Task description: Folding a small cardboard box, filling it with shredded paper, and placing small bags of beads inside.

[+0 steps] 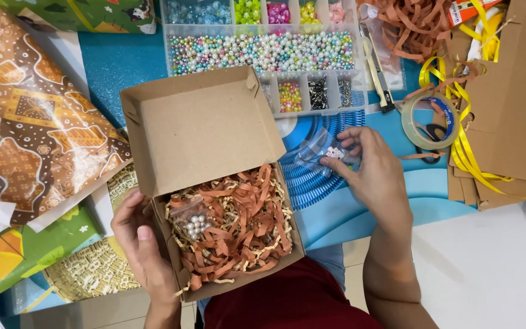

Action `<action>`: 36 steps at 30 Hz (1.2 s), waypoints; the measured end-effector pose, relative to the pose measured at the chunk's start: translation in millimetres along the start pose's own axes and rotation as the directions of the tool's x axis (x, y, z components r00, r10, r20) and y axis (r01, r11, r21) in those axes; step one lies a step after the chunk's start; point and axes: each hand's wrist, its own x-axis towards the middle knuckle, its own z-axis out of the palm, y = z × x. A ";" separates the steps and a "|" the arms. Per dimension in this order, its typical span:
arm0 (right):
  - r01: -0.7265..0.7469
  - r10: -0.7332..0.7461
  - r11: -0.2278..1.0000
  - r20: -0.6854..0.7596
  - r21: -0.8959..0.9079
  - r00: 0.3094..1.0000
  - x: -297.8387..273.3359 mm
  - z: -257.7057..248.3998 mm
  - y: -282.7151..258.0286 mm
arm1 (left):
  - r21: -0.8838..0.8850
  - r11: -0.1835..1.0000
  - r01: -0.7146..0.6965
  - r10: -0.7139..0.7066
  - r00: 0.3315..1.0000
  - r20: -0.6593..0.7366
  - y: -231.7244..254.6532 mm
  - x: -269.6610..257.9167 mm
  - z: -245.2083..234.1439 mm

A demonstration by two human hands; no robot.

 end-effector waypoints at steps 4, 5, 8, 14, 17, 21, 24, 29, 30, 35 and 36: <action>-0.052 0.047 0.997 0.091 0.050 0.995 1.4 0.1 4.1 | 0.004 1.000 -0.020 0.020 1.000 -0.001 0.6 1.0 0.7; -0.040 0.036 0.998 0.102 0.040 0.994 1.6 1.8 6.7 | 0.002 1.000 -0.023 0.023 1.000 0.004 0.6 1.4 -0.1; -0.010 0.008 0.999 0.038 0.048 0.999 -1.2 -3.5 -9.1 | 0.021 0.999 -0.039 0.039 0.999 0.026 -2.7 1.8 -2.6; 0.122 -0.104 0.980 -0.117 0.155 0.988 -11.7 -14.1 -19.5 | -0.020 0.999 -0.048 0.049 0.998 0.040 -3.0 1.1 -3.0; 0.157 -0.125 0.967 -0.165 0.200 0.978 -19.0 -30.7 -45.8 | -0.034 0.999 -0.041 0.042 0.998 0.041 1.9 1.5 -2.3; 0.297 -0.254 0.919 -0.186 0.260 0.949 -30.6 -45.8 -83.7 | -0.042 0.998 -0.041 0.043 0.998 0.044 5.1 1.4 -2.4; 0.434 -0.427 0.823 -0.105 0.367 0.898 -31.1 -38.8 -105.0 | -0.034 0.999 -0.024 0.025 0.999 0.046 5.5 1.6 -3.0; 0.571 -0.592 0.785 0.023 0.239 0.805 -15.2 2.1 -137.5 | -0.045 0.998 -0.034 0.035 0.999 0.036 2.9 1.9 -3.6; 0.569 -0.591 0.787 0.022 0.238 0.807 -15.9 5.3 -138.1 | -0.046 0.998 -0.033 0.035 0.999 0.038 4.2 2.3 -3.2; 0.648 -0.666 0.742 -0.078 -0.172 0.741 -17.0 12.9 -137.8 | -0.069 0.996 -0.054 0.058 0.997 0.057 8.0 3.3 -1.9; 0.647 -0.665 0.743 -0.078 -0.173 0.743 -17.6 12.5 -138.5 | -0.071 0.996 -0.053 0.058 0.997 0.059 7.6 3.4 -2.1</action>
